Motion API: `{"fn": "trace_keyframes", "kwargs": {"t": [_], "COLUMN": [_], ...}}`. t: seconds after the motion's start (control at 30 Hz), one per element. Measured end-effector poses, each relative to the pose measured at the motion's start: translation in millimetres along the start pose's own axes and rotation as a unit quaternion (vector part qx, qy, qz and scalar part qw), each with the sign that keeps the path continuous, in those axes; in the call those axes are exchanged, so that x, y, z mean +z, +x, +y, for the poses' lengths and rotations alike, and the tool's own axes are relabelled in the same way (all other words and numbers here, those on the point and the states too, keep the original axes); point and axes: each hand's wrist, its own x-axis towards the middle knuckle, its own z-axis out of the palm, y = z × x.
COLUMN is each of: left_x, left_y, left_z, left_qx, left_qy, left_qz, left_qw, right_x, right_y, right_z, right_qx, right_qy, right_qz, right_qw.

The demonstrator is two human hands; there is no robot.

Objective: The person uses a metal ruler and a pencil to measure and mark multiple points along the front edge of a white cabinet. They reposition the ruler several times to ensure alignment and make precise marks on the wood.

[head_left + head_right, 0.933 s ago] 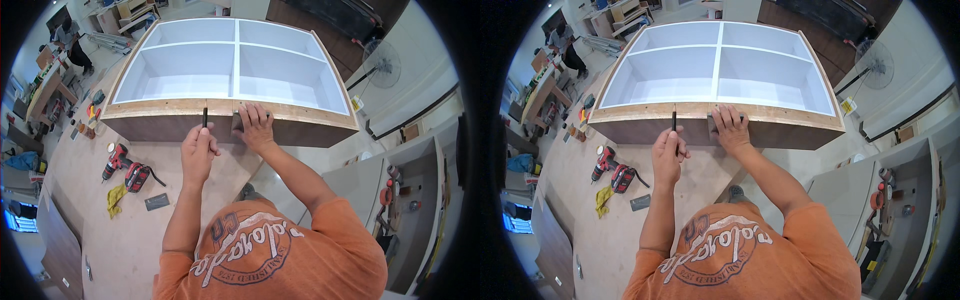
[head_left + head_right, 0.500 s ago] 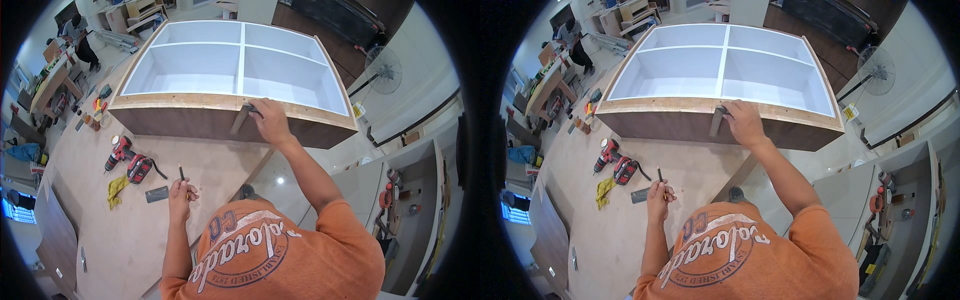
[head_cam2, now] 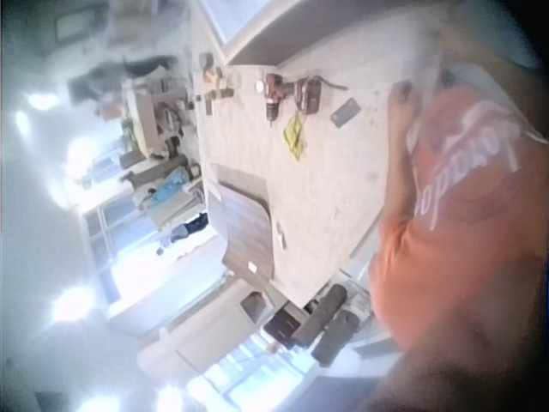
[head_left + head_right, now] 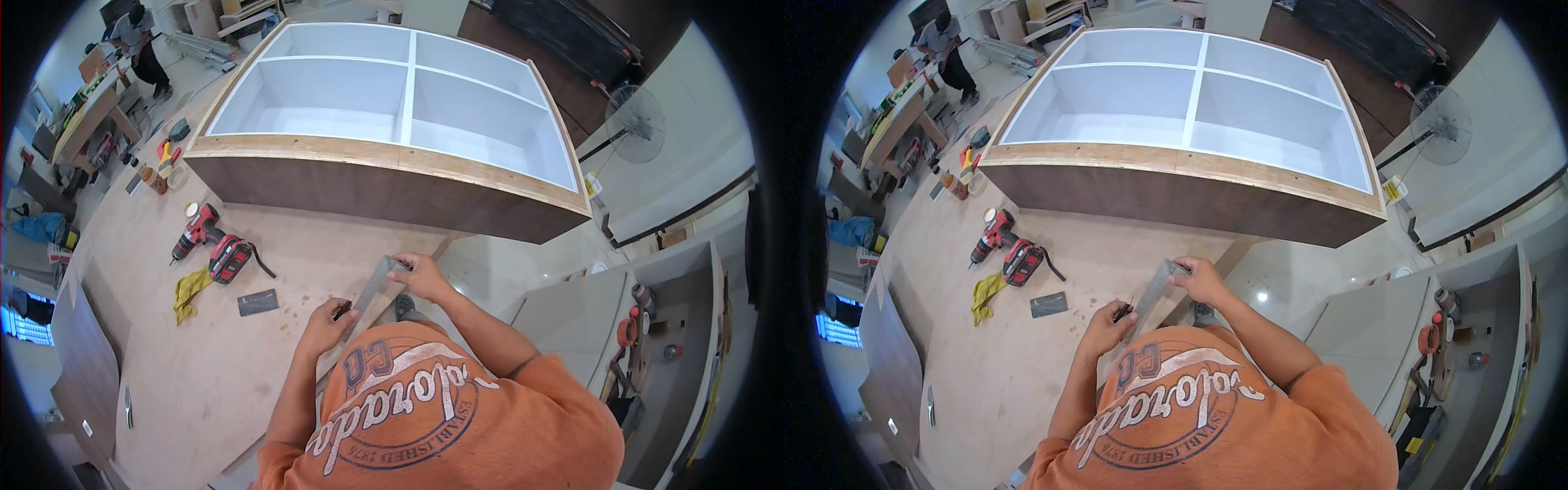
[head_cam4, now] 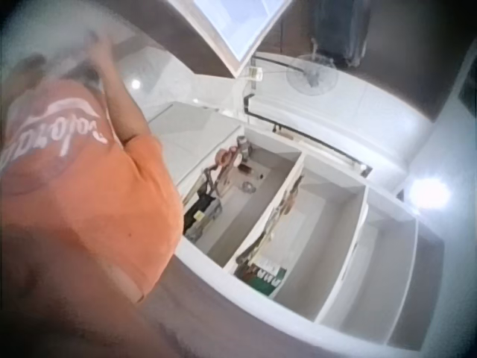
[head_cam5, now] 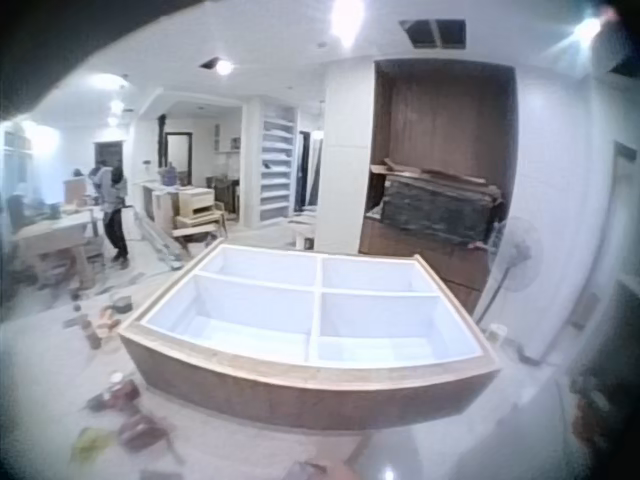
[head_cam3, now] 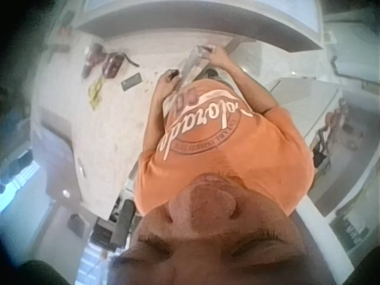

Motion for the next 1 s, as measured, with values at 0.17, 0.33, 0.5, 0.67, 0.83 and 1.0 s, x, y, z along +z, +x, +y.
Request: {"fn": "trace_keyframes", "kwargs": {"t": [0.17, 0.33, 0.5, 0.67, 0.83, 1.0], "left_x": [-7, -11, -15, -22, -10, 16], "left_y": [1, -4, -13, -16, -10, 45], "left_z": [11, -7, 4, -19, 22, 70], "left_qx": [-0.050, -0.034, -0.085, -0.117, -0.032, 0.105], "left_qy": [0.062, 0.106, 0.063, -0.015, -0.162, -0.014], "left_qz": [-0.082, -0.100, -0.068, -0.035, 0.050, 0.050], "left_qw": [0.993, 0.989, 0.992, 0.992, 0.985, 0.993], "right_x": [-3, 2, 7, 15, 7, -22], "right_y": [-3, -6, -6, -11, 5, 53], "right_z": [31, 47, 57, 31, 50, 58], "right_qx": [0.010, 0.064, 0.032, 0.041, -0.126, -0.201], "right_qy": [-0.009, 0.014, 0.042, -0.038, -0.200, -0.330], "right_qz": [0.030, 0.048, 0.020, 0.016, 0.106, 0.156], "right_qw": [0.999, 0.997, 0.998, 0.998, 0.966, 0.909]}}
